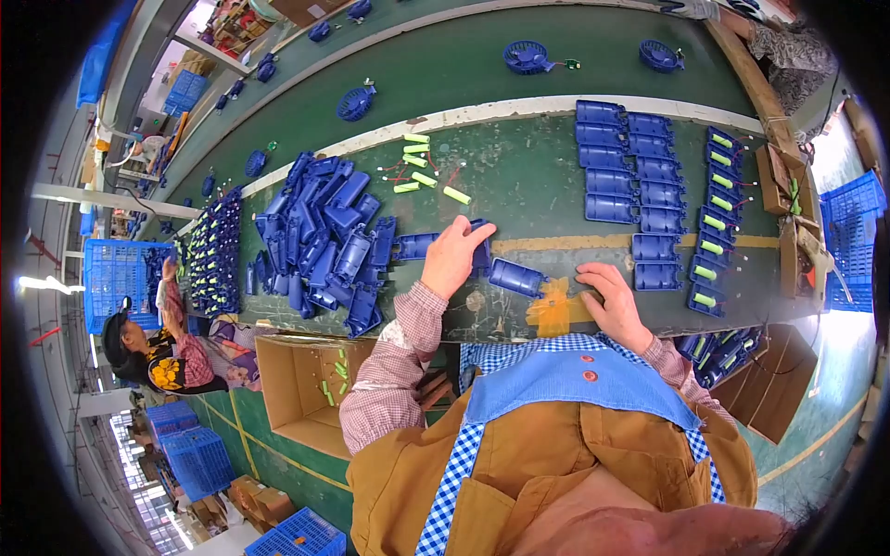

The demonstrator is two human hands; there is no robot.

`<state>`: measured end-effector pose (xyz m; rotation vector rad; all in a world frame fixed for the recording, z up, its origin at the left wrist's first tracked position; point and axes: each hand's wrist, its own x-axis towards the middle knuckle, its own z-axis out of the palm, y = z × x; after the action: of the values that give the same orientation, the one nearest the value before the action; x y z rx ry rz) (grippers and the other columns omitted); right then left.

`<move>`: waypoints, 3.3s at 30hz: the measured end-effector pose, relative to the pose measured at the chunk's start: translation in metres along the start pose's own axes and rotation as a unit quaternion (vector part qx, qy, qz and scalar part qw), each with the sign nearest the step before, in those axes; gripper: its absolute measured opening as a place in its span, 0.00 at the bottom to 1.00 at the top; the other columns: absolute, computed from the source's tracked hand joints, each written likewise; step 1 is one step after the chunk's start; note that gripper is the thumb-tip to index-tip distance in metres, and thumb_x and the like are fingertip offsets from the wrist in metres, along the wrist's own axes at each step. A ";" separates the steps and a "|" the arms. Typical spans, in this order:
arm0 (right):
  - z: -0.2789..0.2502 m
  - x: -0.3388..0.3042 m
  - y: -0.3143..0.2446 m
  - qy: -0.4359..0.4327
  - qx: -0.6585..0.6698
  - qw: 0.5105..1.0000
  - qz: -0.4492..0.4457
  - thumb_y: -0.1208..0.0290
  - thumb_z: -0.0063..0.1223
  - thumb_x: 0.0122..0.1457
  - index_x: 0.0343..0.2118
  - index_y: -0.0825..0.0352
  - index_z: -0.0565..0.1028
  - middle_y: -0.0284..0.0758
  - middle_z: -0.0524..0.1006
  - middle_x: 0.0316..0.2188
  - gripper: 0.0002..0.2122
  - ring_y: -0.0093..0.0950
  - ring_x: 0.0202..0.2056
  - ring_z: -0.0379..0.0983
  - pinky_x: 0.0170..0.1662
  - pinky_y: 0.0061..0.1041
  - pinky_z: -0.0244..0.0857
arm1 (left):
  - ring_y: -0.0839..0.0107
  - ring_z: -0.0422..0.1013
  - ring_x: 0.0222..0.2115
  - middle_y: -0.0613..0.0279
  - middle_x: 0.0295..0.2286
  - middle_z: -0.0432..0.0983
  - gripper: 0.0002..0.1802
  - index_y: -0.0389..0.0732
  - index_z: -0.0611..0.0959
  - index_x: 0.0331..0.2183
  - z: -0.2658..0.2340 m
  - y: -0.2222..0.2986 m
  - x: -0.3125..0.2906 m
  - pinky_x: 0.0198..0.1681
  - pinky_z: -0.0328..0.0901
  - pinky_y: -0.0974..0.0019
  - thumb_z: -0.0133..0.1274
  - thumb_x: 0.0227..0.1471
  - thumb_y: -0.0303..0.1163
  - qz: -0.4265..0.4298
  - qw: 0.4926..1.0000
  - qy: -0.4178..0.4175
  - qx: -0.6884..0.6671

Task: Assembling plastic toy gun components by applying hot glue to internal parts and joining them.

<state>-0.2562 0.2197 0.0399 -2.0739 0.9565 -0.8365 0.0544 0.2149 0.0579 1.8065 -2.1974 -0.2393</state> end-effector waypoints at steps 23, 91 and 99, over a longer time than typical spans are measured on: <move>-0.003 -0.003 -0.001 0.021 0.045 0.999 0.023 0.83 0.53 0.49 0.37 0.71 0.74 0.39 0.74 0.43 0.11 0.39 0.46 0.69 0.49 0.32 0.65 | 0.57 0.65 0.37 0.58 0.32 0.68 0.08 0.39 0.80 0.28 0.018 0.023 0.034 0.41 0.64 0.59 0.59 0.39 0.24 0.070 0.990 0.059 -0.110; -0.017 -0.040 -0.004 0.116 0.094 0.987 0.052 0.83 0.52 0.50 0.35 0.68 0.75 0.37 0.77 0.38 0.09 0.36 0.41 0.73 0.45 0.30 0.69 | 0.56 0.66 0.40 0.59 0.38 0.69 0.09 0.41 0.78 0.29 0.016 0.003 -0.031 0.40 0.59 0.52 0.60 0.45 0.32 -0.181 0.966 0.183 0.003; -0.012 -0.042 -0.001 0.126 0.106 0.985 0.043 0.83 0.53 0.50 0.34 0.68 0.76 0.39 0.77 0.36 0.08 0.37 0.39 0.75 0.43 0.31 0.69 | 0.48 0.61 0.43 0.47 0.39 0.67 0.23 0.37 0.73 0.44 0.015 0.011 -0.042 0.44 0.55 0.50 0.55 0.42 0.26 -0.261 0.919 0.287 0.075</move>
<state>-0.2867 0.2503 0.0361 -1.7627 1.0320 -1.1226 0.0463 0.2576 0.0419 2.1663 -1.3451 0.3309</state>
